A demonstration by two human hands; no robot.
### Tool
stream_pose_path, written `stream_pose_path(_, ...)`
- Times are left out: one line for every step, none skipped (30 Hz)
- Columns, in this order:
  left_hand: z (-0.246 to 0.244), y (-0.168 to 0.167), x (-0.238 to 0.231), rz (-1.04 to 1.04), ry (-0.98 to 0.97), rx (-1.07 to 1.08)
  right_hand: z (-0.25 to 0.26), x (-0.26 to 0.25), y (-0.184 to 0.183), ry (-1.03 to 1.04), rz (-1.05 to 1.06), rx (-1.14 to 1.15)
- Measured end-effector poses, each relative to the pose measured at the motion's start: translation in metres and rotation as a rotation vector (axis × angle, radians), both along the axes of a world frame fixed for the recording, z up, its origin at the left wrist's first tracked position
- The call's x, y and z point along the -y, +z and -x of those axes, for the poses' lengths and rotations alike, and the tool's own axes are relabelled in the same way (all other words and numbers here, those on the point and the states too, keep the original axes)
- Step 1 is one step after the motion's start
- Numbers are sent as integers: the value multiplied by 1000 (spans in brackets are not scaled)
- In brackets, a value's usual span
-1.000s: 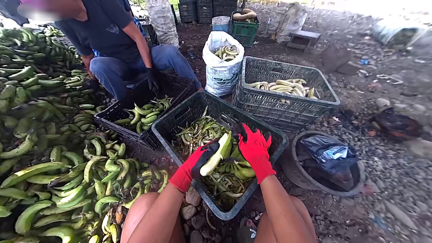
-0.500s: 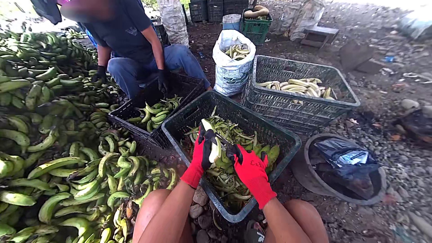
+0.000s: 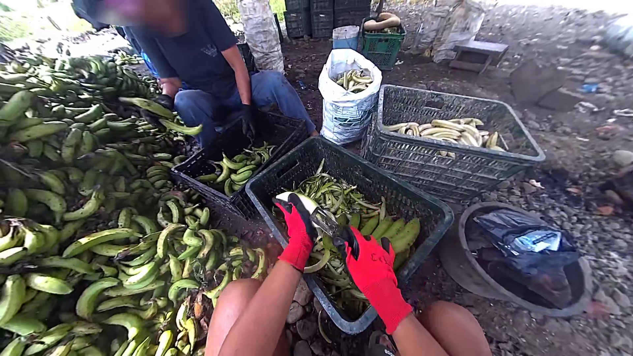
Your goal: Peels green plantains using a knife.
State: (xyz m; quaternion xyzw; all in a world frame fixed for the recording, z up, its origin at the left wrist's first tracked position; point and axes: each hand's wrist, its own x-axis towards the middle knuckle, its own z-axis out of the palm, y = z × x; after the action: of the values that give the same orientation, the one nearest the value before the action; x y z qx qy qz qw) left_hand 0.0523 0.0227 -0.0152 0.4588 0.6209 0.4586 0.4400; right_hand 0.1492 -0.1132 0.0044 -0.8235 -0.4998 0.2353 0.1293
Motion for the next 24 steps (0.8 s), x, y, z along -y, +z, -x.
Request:
stream_pose_path(2,4,0,60,18,-147,4,3,1,8,11,29)
stream_pose_path(3,7,0,105,6,-230,5,3,2,9,23,49)
stream_pose_path(2,7,0,102,-15,-234,3,2,4,10,31,53)
stream_pose_path(1,7,2,73,-37,-115,-1,-1,3,7,23,50)
stream_pose_path(1,2,3,38,-93,58,-6,-4,3,3,14,43)
stream_pose_path(2,-5,2,14,-211,197,-14,-9,4,0,18,34)
stream_pose_path(5,-11,0,18,-377,307,-22,-14,6,-3,25,24)
stream_pose_path(8,-12,-2,33,-536,372,-31,-18,7,-4,21,11)
stream_pose_path(13,-13,-5,40,-687,400,-39,-22,8,-6,13,1)
stream_pose_path(19,-12,-8,34,-835,392,-46,-25,8,-13,0,-3)
stream_pose_path(23,-10,-10,34,-957,374,-52,-28,8,-26,-9,-8)
stream_pose_path(25,-8,-8,36,-1057,352,-58,-32,11,-42,-10,-14)
stream_pose_path(26,-5,-5,54,-1136,357,-65,-35,13,-53,-6,-26)
stream_pose_path(26,-2,-2,92,-1200,377,-70,-38,15,-53,-3,-49)
stream_pose_path(25,-1,-1,137,-1216,403,-75,-40,14,-50,-5,-80)
stream_pose_path(25,-2,-1,166,-1199,409,-78,-39,11,-51,-13,-119)
stream_pose_path(24,-2,-2,179,-1155,406,-79,-37,7,-62,-26,-153)
stream_pose_path(24,-3,-3,174,-1079,403,-77,-35,1,-77,-33,-163)
stream_pose_path(23,-4,-4,160,-992,410,-73,-32,-4,-81,-32,-152)
stream_pose_path(21,-6,-5,131,-897,414,-65,-28,-8,-66,-26,-125)
stream_pose_path(18,-9,-6,96,-803,419,-55,-23,-9,-41,-18,-100)
stream_pose_path(15,-12,-7,74,-724,433,-45,-16,-8,-20,-12,-75)
stream_pose_path(13,-13,-8,68,-663,464,-35,-10,-4,-3,-5,-34)
stream_pose_path(12,-13,-9,77,-614,507,-28,-6,-1,5,-5,14)
